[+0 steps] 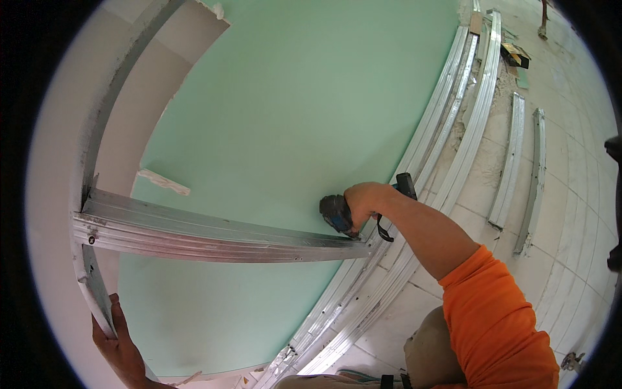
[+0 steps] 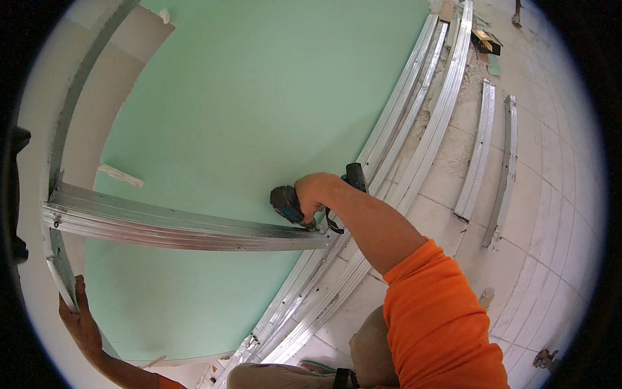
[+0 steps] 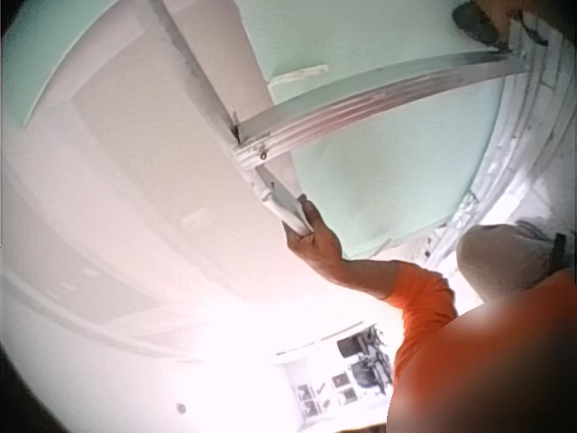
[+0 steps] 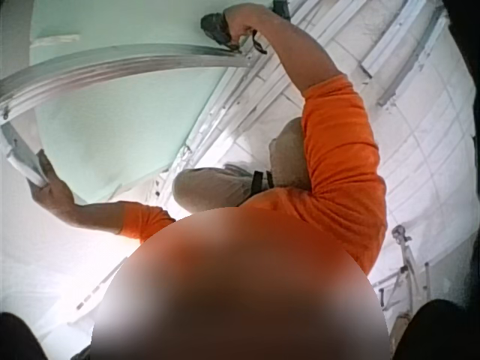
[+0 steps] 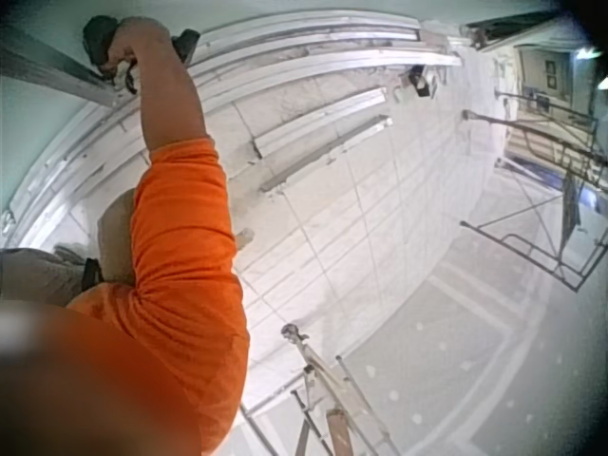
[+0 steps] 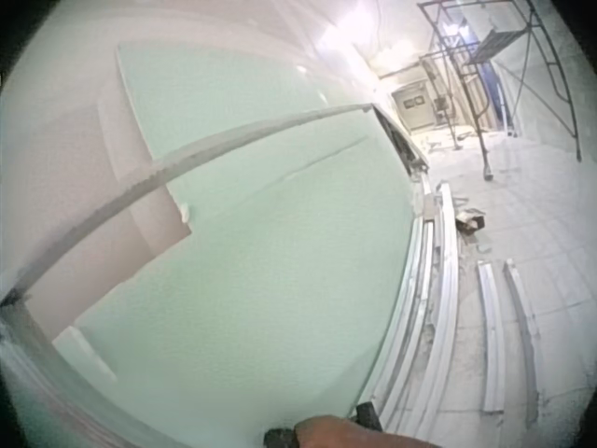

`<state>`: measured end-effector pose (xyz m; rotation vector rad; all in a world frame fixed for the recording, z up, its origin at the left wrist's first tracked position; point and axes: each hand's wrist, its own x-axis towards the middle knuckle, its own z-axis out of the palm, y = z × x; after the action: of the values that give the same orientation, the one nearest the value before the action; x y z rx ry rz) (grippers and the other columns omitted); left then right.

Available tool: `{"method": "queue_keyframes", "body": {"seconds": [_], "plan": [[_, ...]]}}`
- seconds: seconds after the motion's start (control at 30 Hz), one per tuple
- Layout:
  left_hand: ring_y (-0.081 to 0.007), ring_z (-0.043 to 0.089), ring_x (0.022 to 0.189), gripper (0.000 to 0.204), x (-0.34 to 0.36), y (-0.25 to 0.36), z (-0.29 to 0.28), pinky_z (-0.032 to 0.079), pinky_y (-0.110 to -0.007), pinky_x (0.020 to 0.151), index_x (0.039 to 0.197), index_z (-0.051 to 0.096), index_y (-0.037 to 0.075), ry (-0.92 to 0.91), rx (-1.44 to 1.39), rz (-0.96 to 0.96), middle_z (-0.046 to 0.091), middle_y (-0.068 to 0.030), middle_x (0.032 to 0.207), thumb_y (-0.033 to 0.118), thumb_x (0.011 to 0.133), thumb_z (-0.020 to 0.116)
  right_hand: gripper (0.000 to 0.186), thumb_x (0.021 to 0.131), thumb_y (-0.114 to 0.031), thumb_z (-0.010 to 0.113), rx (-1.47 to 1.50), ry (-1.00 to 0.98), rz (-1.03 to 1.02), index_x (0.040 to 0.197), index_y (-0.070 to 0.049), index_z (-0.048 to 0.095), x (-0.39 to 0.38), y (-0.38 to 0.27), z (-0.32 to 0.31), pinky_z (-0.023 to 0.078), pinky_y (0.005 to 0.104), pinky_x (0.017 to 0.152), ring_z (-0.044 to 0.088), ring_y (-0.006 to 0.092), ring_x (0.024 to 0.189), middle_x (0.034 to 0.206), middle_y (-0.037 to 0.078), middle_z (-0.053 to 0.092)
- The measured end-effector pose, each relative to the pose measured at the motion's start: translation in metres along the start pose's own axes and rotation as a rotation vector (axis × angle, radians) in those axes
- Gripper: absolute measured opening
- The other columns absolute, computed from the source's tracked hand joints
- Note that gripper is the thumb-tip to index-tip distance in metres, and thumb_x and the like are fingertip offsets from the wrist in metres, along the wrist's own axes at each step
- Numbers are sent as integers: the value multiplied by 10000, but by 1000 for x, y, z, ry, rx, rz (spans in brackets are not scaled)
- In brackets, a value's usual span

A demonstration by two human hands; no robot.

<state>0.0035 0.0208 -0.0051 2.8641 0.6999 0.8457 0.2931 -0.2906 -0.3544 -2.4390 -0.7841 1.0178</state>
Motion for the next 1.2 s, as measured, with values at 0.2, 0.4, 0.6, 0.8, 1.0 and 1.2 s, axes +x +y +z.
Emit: {"method": "queue_keyframes", "body": {"seconds": [0.2,0.4,0.6,0.8,1.0,1.2], "plan": [[-337,662,1160,581,0,-4,1,497,-522,1055,1361,664,35,52,48,-19,709,-201,1253,502,1018,632,510,611,-379,950,-6,12,18,972,-54,794,-8,-2,-7,588,419,758,746,304,863,935,127,779],[-338,657,1172,548,-2,-2,4,501,-564,1042,1349,692,90,54,82,-46,710,-190,1255,515,1006,642,530,635,-378,949,-11,-33,49,1028,-57,797,-10,-3,-9,590,424,767,746,306,892,1005,155,777],[-338,657,1182,558,-3,3,5,496,-557,1051,1352,682,72,46,92,-48,712,-182,1258,501,996,666,547,641,-379,947,39,-46,44,1043,-42,789,-10,1,-8,589,430,783,746,309,909,1032,151,778],[-334,653,1211,544,-6,10,4,475,-551,1083,1348,668,40,55,118,-13,714,-174,1272,459,1001,672,541,637,-379,944,32,-35,38,1033,-44,790,-10,3,-8,586,431,789,743,314,913,1026,153,776],[-331,642,1235,519,-6,15,5,453,-559,1111,1337,665,38,63,157,-12,719,-154,1277,429,996,683,563,635,-390,943,16,-47,44,1038,-29,787,-7,5,-8,584,424,804,742,318,928,1048,160,775],[-323,642,1224,499,-7,15,3,447,-544,1113,1329,667,31,49,147,-4,724,-152,1260,409,1004,679,537,649,-375,942,28,-24,26,1015,-18,778,-6,9,-6,584,409,725,732,293,850,982,153,758]]}}
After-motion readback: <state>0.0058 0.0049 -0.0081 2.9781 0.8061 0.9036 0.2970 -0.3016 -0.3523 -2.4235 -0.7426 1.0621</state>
